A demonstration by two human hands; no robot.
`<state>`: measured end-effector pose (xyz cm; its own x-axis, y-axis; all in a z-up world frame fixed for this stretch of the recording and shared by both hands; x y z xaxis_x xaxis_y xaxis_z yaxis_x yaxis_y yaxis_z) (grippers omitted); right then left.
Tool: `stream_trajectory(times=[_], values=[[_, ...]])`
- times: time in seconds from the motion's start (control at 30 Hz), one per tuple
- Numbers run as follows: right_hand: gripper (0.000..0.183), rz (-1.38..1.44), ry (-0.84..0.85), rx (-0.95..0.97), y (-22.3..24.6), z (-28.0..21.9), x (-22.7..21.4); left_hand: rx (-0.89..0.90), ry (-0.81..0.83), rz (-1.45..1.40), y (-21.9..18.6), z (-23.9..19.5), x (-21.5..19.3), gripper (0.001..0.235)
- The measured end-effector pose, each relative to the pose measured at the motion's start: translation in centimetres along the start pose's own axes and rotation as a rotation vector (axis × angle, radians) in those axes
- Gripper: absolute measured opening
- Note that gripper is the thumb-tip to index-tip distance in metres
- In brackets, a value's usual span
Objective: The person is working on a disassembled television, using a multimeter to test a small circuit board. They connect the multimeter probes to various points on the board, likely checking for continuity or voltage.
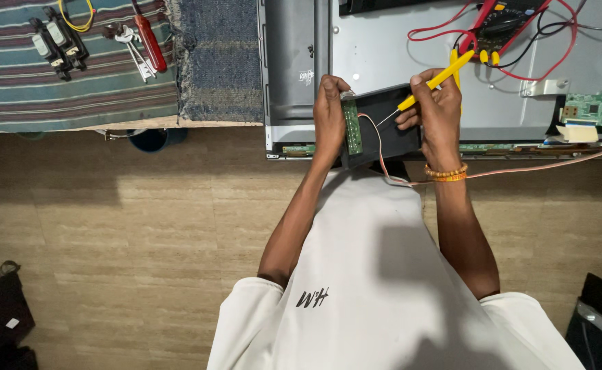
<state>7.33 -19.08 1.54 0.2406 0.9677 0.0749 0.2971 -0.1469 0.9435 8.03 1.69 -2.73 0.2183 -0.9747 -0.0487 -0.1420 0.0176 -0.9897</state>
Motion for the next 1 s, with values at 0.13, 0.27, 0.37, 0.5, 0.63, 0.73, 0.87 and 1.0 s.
stream_trajectory(times=[0.13, 0.27, 0.37, 0.5, 0.63, 0.73, 0.87, 1.0], values=[[0.021, 0.039, 0.022, 0.032, -0.8, 0.4, -0.2, 0.002, -0.009, 0.041, 1.1, 1.3, 0.3, 0.070], [0.025, 0.040, -0.013, 0.038, -1.7, 1.0, -1.3, -0.008, -0.008, 0.106, 2.1, 2.8, 0.3, 0.068], [0.028, 0.049, -0.024, 0.034, -2.2, 1.2, -2.4, -0.036, -0.029, 0.130, 2.9, 4.1, 0.5, 0.062], [0.027, 0.031, -0.057, 0.048, -2.9, 1.4, -3.9, -0.058, -0.029, 0.132, 3.8, 5.6, 0.8, 0.054], [0.022, -0.004, -0.080, 0.074, -3.7, 1.6, -4.8, -0.053, -0.026, 0.160, 4.5, 6.5, 1.0, 0.053], [0.021, -0.054, -0.097, 0.089, -4.4, 1.7, -5.3, -0.022, -0.028, 0.173, 4.9, 6.6, 0.9, 0.055], [0.022, -0.115, -0.127, 0.137, -5.3, 1.9, -5.8, 0.002, -0.020, 0.200, 5.1, 6.6, 0.9, 0.060], [0.022, -0.117, -0.135, 0.124, -5.6, 2.4, -6.1, -0.002, -0.053, 0.221, 5.1, 5.9, 0.3, 0.061]])
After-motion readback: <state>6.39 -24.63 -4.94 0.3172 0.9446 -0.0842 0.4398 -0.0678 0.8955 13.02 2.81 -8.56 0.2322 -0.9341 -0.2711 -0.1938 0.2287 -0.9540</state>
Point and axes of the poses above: each hand's wrist, its own z-axis towards the middle knuckle, its own x-axis out of the palm, y = z × x, the point moved 7 cm from there along z, towards the middle knuckle, and after that the axes turned 3 degrees about -y, right-handed, at the moved point
